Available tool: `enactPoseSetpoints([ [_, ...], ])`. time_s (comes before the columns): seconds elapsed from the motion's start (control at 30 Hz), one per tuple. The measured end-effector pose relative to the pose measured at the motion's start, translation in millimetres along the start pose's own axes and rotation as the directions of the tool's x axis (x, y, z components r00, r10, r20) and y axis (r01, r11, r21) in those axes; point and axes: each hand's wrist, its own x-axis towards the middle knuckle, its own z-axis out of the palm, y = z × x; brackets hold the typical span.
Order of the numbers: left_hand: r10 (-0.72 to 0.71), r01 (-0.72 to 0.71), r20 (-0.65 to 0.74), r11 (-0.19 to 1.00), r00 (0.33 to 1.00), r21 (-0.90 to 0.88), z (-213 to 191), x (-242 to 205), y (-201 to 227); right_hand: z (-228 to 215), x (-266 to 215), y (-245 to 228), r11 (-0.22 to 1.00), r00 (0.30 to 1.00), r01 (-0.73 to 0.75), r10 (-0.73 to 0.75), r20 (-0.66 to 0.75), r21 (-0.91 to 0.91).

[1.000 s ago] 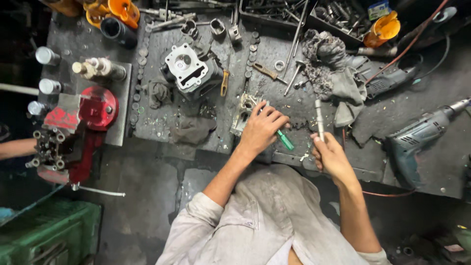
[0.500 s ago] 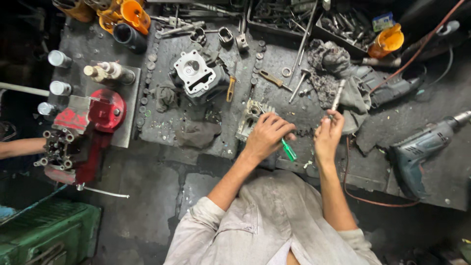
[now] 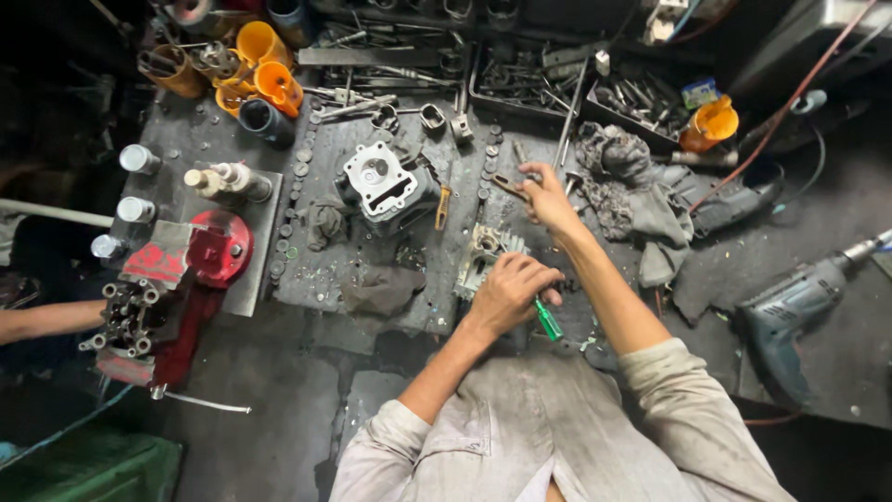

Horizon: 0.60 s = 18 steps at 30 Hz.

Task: The person uses a screwdriver to scrape and clean the inner surface of a metal engine cylinder block. They rotate the cylinder to access different areas and continue scraping the interior walls.

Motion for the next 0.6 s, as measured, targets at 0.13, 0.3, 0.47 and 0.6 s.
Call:
enactPoseSetpoints([
  [0.13, -0.025, 0.025, -0.024, 1.0, 0.999, -0.008, -3, 3, 2, 12, 16, -12, 0.978, 0.989, 0.126, -0.109, 0.104, -0.168],
  [0.3, -0.069, 0.067, -0.056, 0.997, 0.996, -0.025, 3, -1, 2, 3, -10, -39, 0.982, 0.975, 0.173, -0.16, 0.152, -0.08],
  [0.47, -0.061, 0.069, -0.207, 0.997, 0.976, 0.032, 7, -7, -1, -25, -82, -75, 0.886, 0.874, 0.428, -0.355, 0.331, -0.18],
  [0.6, -0.064, 0.081, -0.222, 0.994, 0.973, 0.07, 11, -10, -1, -26, -135, -65, 0.568, 0.675, 0.727, -0.485, 0.557, -0.386],
])
